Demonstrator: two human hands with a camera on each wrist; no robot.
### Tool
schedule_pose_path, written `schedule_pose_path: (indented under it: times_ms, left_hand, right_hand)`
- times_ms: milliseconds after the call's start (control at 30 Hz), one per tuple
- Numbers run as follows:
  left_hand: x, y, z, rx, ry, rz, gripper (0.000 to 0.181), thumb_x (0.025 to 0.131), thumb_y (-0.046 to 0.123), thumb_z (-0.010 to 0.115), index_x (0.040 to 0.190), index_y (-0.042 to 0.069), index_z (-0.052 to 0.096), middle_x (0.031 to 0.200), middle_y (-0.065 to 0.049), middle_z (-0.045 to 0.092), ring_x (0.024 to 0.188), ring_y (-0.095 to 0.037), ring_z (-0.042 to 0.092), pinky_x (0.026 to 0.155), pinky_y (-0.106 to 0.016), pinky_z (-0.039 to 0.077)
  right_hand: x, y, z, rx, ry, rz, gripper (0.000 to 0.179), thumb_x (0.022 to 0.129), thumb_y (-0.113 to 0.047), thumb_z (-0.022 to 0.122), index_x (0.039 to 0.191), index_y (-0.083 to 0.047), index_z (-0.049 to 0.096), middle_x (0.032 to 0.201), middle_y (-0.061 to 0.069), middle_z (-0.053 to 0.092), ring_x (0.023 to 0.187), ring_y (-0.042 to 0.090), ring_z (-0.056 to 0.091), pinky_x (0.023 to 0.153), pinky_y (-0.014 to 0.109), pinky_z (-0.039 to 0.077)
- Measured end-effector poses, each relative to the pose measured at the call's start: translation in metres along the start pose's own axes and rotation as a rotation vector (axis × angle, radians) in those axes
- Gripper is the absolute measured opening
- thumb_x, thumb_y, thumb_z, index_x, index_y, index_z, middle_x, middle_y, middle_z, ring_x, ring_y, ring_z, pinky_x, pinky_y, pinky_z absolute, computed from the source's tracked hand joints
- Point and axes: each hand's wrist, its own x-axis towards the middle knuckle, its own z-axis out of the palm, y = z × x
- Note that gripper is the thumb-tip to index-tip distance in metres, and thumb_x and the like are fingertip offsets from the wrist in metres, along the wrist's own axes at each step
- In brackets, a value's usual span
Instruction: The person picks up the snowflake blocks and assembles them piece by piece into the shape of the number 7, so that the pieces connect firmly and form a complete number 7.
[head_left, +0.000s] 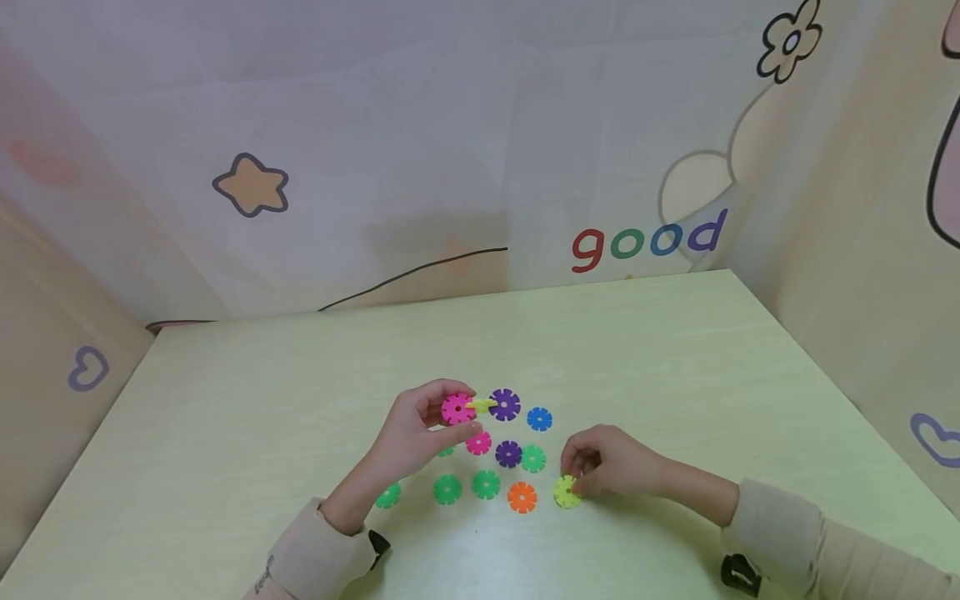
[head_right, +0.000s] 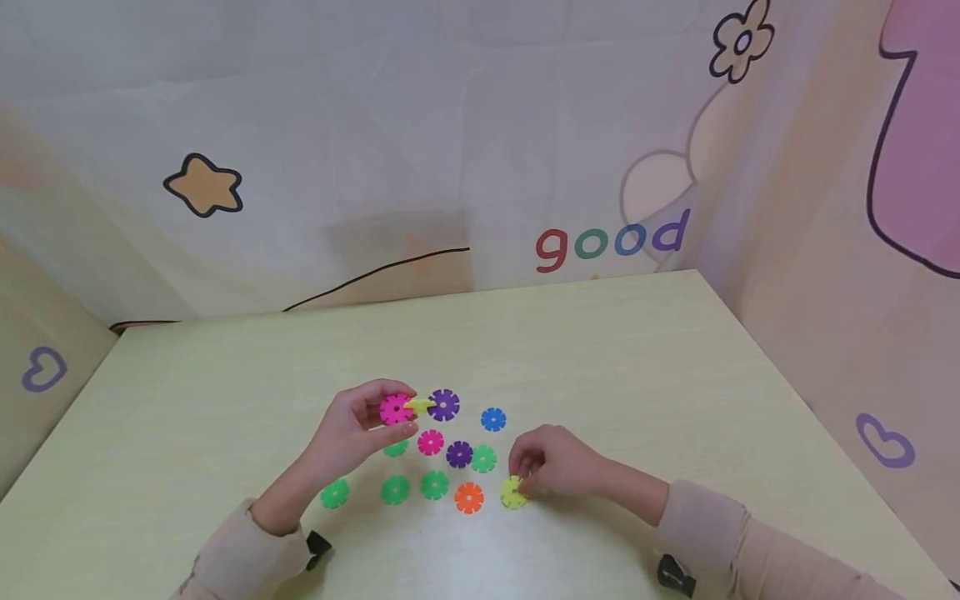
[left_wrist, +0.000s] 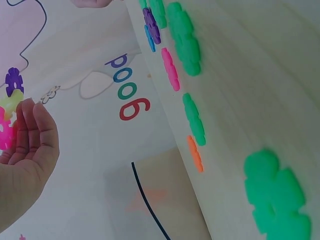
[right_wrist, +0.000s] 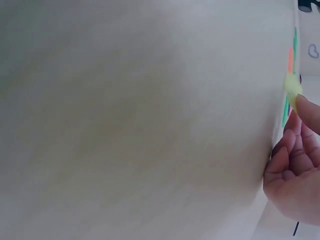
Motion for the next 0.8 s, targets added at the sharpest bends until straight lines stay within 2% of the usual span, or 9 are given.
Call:
schedule_pose_path:
  times_ms: [200, 467, 633, 800]
  left_hand:
    - [-0.0016, 0.0018, -0.0009, 0.006, 0.008, -0.003, 0.036, 0.078, 0.004, 0.071, 0.111, -0.001, 0.058, 0.094, -0.008, 0.061, 0.078, -0.02, 0.057, 0.069, -0.024, 0.051]
    - [-0.0025, 0.0016, -0.0018, 0.001, 0.016, -0.005, 0.035, 0.078, 0.004, 0.071, 0.11, 0.001, 0.059, 0.094, -0.007, 0.061, 0.077, -0.019, 0.057, 0.069, -0.024, 0.052]
    - [-0.0028, 0.0019, -0.0016, -0.009, 0.019, -0.012, 0.035, 0.078, 0.004, 0.07, 0.11, 0.003, 0.059, 0.094, -0.008, 0.061, 0.078, -0.02, 0.058, 0.069, -0.024, 0.052]
    - [-0.0028, 0.0025, -0.0019, -0.011, 0.02, -0.009, 0.035, 0.078, 0.004, 0.071, 0.111, 0.003, 0.059, 0.094, -0.008, 0.061, 0.078, -0.02, 0.058, 0.07, -0.025, 0.052]
  right_hand:
    - [0.0002, -0.0002, -0.0066, 0.098, -0.007, 0.051, 0.012, 0.077, 0.001, 0.067, 0.088, -0.002, 0.069, 0.074, 0.005, 0.061, 0.063, 0.014, 0.047, 0.051, 0.02, 0.041]
    - [-0.0024, -0.0025, -0.0067, 0.159, -0.002, 0.054, 0.011, 0.077, 0.0, 0.068, 0.088, 0.001, 0.069, 0.075, 0.007, 0.064, 0.061, 0.013, 0.048, 0.049, 0.019, 0.041]
    - [-0.0038, -0.0034, -0.006, 0.192, 0.013, 0.033, 0.009, 0.078, -0.001, 0.067, 0.087, 0.001, 0.068, 0.074, 0.006, 0.064, 0.059, 0.012, 0.049, 0.05, 0.021, 0.044]
    - [-0.004, -0.0075, -0.0087, 0.17, 0.053, 0.006, 0.009, 0.08, -0.005, 0.066, 0.088, -0.001, 0.068, 0.078, 0.006, 0.064, 0.065, 0.015, 0.053, 0.057, 0.024, 0.047]
